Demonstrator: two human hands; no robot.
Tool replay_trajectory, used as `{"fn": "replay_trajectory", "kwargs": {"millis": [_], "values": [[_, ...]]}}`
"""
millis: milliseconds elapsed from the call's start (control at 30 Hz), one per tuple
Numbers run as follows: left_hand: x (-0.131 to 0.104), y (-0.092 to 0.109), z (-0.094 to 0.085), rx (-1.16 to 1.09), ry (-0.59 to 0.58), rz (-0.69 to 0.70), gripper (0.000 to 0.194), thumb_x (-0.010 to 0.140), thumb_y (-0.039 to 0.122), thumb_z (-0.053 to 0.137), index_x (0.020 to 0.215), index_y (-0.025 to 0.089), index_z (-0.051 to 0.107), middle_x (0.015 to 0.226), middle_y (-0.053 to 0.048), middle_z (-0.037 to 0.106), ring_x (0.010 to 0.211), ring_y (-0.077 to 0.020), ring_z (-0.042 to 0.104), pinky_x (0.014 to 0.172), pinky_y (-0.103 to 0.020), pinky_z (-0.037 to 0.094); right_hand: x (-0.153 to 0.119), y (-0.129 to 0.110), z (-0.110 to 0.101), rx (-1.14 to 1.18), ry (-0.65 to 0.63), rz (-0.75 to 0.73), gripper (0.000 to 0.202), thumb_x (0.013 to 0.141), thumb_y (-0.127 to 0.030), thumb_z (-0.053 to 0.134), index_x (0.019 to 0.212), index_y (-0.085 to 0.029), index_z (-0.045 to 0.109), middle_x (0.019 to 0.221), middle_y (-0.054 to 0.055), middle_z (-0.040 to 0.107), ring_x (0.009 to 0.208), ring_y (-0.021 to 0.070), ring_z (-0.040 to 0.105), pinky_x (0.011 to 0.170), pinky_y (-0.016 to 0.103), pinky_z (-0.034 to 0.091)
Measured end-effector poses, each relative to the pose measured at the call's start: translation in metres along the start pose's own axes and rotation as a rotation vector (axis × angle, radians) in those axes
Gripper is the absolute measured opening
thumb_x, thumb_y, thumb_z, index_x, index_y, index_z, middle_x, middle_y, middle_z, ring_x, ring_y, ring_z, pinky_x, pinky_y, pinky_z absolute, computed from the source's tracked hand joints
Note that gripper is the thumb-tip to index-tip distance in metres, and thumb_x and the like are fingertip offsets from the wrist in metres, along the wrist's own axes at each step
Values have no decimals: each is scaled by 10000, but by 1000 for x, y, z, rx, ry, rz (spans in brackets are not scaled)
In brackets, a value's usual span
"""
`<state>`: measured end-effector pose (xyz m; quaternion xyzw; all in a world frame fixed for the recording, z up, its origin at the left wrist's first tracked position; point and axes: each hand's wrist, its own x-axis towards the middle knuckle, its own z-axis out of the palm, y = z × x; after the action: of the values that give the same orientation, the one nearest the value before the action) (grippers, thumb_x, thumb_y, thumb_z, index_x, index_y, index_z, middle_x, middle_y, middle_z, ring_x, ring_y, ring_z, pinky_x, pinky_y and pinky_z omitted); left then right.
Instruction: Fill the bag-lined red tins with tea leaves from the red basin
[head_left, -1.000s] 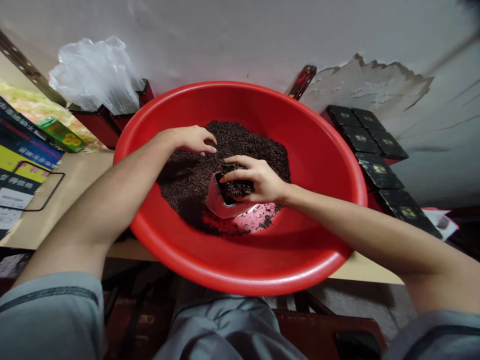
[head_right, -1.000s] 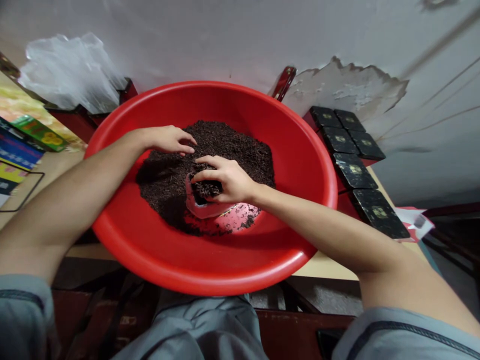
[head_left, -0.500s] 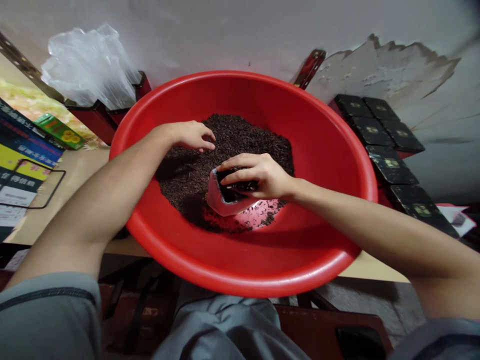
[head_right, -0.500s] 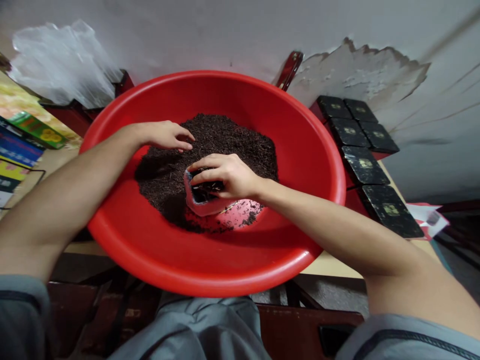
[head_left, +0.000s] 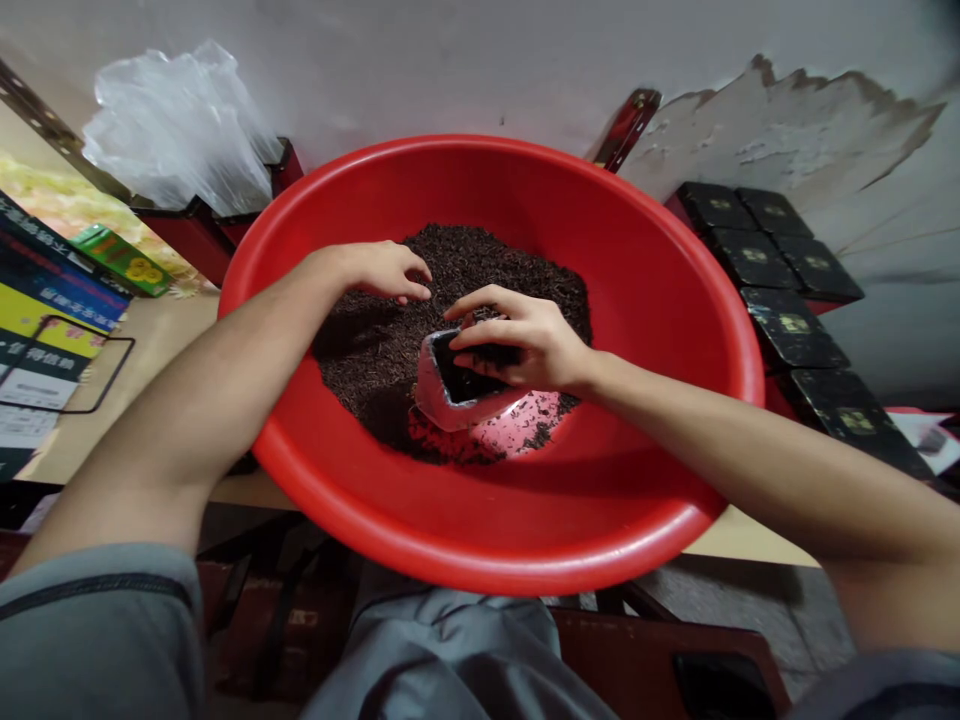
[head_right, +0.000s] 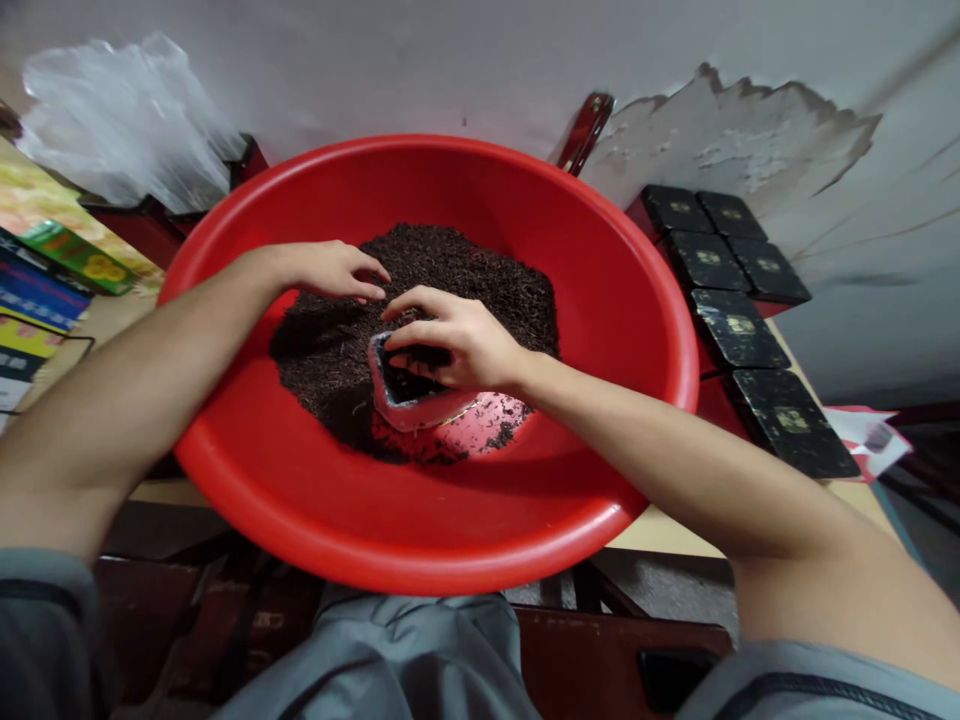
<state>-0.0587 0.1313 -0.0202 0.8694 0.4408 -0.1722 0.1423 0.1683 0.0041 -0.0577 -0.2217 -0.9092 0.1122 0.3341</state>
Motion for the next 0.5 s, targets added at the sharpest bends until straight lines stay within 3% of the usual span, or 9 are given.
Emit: {"fn": "replay_trajectory", "kwargs": {"millis": [100,200,333,500], "values": [[0,0,0,13,12,8,625,930,543,529,1494,279,592,1380,-14,710,1291,-248,615,1125,-309,407,-1,0,1,-15,22,67,248,1029,-341,553,1124,-254,765,1053,61,750,904,148,711,810,281,565],[2,-2,2,11,15,11,619,921,548,539,1482,296,602,1344,-8,727,1271,-246,625,1113,-311,415,-2,1,1,-18,44,157,292,1028,-401,564,1162,-238,766,951,48,765,827,150,713,780,278,562],[5,-5,3,8,10,13,617,907,559,547,1474,324,608,1289,1,750,1236,-248,641,1100,-323,426,2,2,-8,8,53,197,301,941,-502,690,961,-222,798,852,45,756,754,161,699,740,296,558],[2,-4,0,-41,19,29,618,900,569,561,1470,335,612,1260,2,757,1245,-252,631,1097,-324,422,4,13,-36,90,298,473,437,897,-630,680,911,-206,783,856,64,744,746,166,694,718,311,571]]}}
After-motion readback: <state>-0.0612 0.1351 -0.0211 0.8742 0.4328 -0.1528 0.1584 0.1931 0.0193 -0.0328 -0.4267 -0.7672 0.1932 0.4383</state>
